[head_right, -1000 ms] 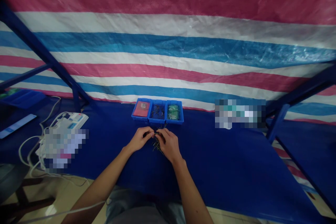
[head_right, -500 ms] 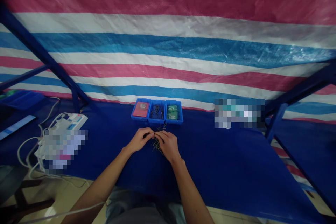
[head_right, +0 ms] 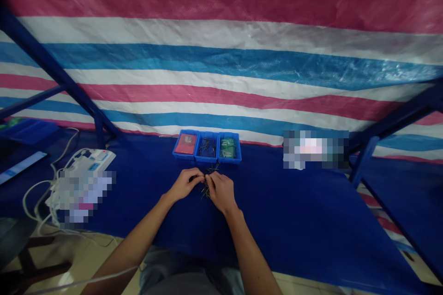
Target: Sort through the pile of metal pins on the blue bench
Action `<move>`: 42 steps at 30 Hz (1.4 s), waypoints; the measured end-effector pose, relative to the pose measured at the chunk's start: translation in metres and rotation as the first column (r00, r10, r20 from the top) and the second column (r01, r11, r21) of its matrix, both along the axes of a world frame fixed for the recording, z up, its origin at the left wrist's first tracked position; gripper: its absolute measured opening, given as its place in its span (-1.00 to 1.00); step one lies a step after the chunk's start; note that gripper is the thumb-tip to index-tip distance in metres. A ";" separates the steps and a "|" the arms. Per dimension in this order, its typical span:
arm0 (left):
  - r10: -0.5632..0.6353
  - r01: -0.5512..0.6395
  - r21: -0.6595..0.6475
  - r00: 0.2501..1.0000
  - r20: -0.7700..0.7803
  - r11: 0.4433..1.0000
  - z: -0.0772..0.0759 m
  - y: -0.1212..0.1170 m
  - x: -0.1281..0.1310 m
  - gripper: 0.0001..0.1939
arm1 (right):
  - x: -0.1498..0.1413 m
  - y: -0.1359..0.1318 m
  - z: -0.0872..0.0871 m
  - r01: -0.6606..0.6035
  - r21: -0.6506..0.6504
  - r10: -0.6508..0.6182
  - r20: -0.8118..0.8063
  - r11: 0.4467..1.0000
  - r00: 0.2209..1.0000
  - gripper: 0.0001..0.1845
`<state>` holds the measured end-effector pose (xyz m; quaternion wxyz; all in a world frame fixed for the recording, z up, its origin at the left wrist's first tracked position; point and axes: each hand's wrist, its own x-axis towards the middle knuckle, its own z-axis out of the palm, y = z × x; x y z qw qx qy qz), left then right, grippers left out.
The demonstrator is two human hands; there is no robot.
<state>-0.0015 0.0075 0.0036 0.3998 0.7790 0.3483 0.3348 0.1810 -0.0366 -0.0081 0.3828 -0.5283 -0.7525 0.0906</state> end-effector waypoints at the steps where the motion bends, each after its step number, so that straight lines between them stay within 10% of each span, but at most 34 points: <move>1: 0.000 0.000 0.001 1.000 -0.002 1.000 0.000 0.000 0.000 -0.73 | 0.000 0.000 0.000 0.006 -0.002 -0.006 0.001 1.000 1.000 -0.61; 42: 0.042 -0.042 0.020 0.999 -0.017 0.999 -0.003 0.001 -0.003 -0.67 | 0.004 0.001 -0.002 -0.092 -0.066 0.066 -0.326 0.994 0.943 -0.82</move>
